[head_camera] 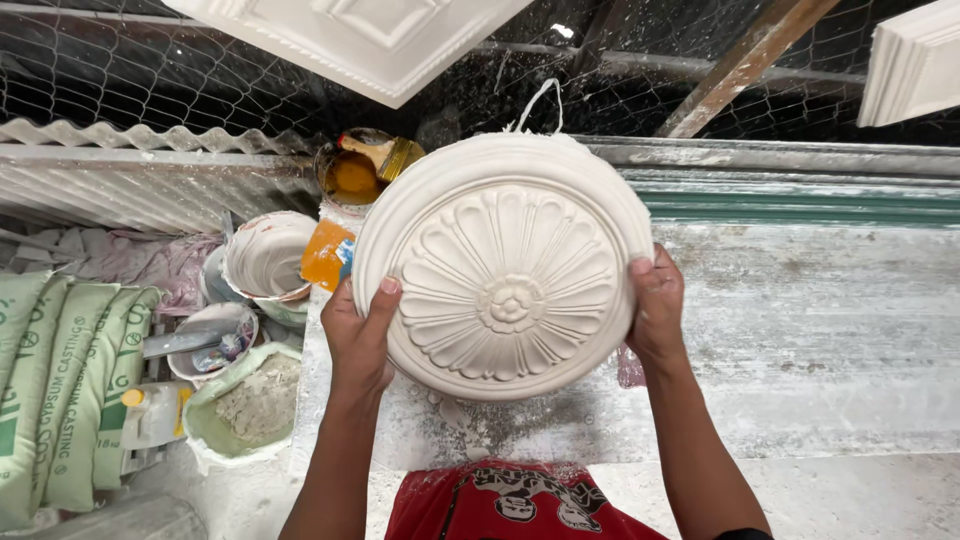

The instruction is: The person smooths the surface of a round decorative plaster piece using a small metal tool, then flips it to reveal a floral relief pattern. After placing the piece aside, the person scrapes and sweeps residual powder from the workbench using a scraper and a brush.

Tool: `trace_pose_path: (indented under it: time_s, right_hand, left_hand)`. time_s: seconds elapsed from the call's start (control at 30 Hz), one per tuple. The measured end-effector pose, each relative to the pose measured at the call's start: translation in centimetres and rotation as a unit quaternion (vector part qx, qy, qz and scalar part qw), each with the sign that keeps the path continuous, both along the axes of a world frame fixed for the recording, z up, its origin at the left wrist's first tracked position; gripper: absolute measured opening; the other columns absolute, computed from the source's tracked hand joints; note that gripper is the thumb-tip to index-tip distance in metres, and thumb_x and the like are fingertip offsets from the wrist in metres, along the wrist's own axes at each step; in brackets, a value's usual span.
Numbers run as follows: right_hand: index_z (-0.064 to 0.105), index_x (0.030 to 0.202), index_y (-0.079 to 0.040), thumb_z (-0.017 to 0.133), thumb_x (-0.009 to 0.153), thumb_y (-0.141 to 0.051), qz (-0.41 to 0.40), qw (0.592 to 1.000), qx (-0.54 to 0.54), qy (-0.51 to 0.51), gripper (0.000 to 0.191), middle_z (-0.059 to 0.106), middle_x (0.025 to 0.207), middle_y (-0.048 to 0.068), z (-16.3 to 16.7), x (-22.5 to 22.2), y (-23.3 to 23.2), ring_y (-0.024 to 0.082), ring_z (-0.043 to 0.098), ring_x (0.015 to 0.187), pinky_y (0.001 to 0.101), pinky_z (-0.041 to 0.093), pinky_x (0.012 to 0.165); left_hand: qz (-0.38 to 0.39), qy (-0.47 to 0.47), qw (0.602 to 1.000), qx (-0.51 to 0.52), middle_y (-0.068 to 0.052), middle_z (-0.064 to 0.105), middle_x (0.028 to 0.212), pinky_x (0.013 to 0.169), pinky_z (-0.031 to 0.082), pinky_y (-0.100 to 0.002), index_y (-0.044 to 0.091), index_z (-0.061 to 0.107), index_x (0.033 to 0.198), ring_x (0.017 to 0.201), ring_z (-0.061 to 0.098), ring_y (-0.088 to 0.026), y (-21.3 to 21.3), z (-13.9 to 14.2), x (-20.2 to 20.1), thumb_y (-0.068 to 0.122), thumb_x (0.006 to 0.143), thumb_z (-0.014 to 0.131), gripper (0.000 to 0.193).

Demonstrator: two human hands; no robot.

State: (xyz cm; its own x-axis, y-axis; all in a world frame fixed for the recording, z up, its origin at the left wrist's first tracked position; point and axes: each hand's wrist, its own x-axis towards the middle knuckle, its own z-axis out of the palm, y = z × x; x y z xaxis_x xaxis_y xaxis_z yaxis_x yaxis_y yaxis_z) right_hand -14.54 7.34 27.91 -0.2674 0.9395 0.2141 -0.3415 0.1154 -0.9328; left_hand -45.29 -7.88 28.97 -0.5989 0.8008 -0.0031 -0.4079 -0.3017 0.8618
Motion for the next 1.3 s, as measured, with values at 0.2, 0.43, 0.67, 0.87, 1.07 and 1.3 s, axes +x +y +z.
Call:
trace_pose_path:
  time_s: [0.2,0.43,0.67,0.87,1.07,1.3]
  right_hand:
    - [0.044,0.150,0.007,0.055,0.108,-0.036,0.025,0.988,-0.036,0.149,0.061,0.062,0.139,0.021,2.2,1.5,-2.9,0.027,0.063,0.125,0.0411,0.051,0.110]
    - [0.052,0.142,0.010,0.071,0.103,-0.042,0.208,0.955,-0.075,0.197,0.067,0.063,0.139,0.026,-2.7,0.3,-7.8,0.036,0.064,0.128,0.0533,0.054,0.110]
    - [0.058,0.137,0.008,0.074,0.095,-0.043,0.316,0.938,-0.129,0.051,0.068,0.070,0.127,0.026,-4.2,-1.7,-10.1,0.036,0.072,0.116,0.0542,0.063,0.095]
    - [0.062,0.129,0.001,0.073,0.092,-0.040,0.303,0.943,-0.137,-0.028,0.057,0.074,0.118,0.018,-3.7,-4.1,-11.3,0.031,0.074,0.110,0.0470,0.062,0.095]
    - [0.073,0.111,0.005,0.071,0.100,-0.026,0.208,0.971,-0.107,-0.040,0.034,0.079,0.101,0.017,-5.3,-4.1,-11.3,0.025,0.075,0.097,0.0404,0.062,0.090]
    - [0.073,0.106,0.002,0.068,0.098,-0.013,0.145,0.980,-0.067,-0.118,0.018,0.081,0.101,0.013,-6.6,-2.9,-10.6,0.018,0.077,0.098,0.0349,0.063,0.091]
  left_hand:
    - [-0.004,-0.051,0.997,0.064,-0.010,0.069,0.122,0.096,0.054,-0.030,-0.005,0.058,0.133,0.106,0.065,-0.013,-0.8,2.3,1.3,0.014,0.102,0.068,0.038]
    - [0.010,-0.103,0.987,0.124,-0.012,0.067,0.128,0.099,0.055,-0.033,-0.003,0.056,0.138,0.110,0.066,-0.016,-0.3,4.9,1.6,0.017,0.103,0.065,0.041]
    - [0.035,-0.126,0.981,0.146,-0.012,0.068,0.130,0.101,0.056,-0.033,-0.002,0.056,0.136,0.113,0.067,-0.017,0.8,5.5,2.3,0.018,0.102,0.066,0.041]
    - [0.040,-0.123,0.981,0.146,-0.014,0.068,0.127,0.098,0.057,-0.034,-0.003,0.057,0.133,0.110,0.068,-0.017,1.8,5.4,3.0,0.019,0.104,0.065,0.038]
    - [0.034,-0.111,0.981,0.155,-0.017,0.069,0.126,0.099,0.057,-0.035,-0.006,0.057,0.132,0.109,0.067,-0.019,2.0,5.3,3.9,0.018,0.105,0.066,0.037]
    - [0.029,-0.115,0.981,0.154,-0.015,0.067,0.129,0.101,0.055,-0.034,-0.005,0.056,0.135,0.112,0.067,-0.018,2.2,5.6,4.4,0.017,0.104,0.066,0.040]
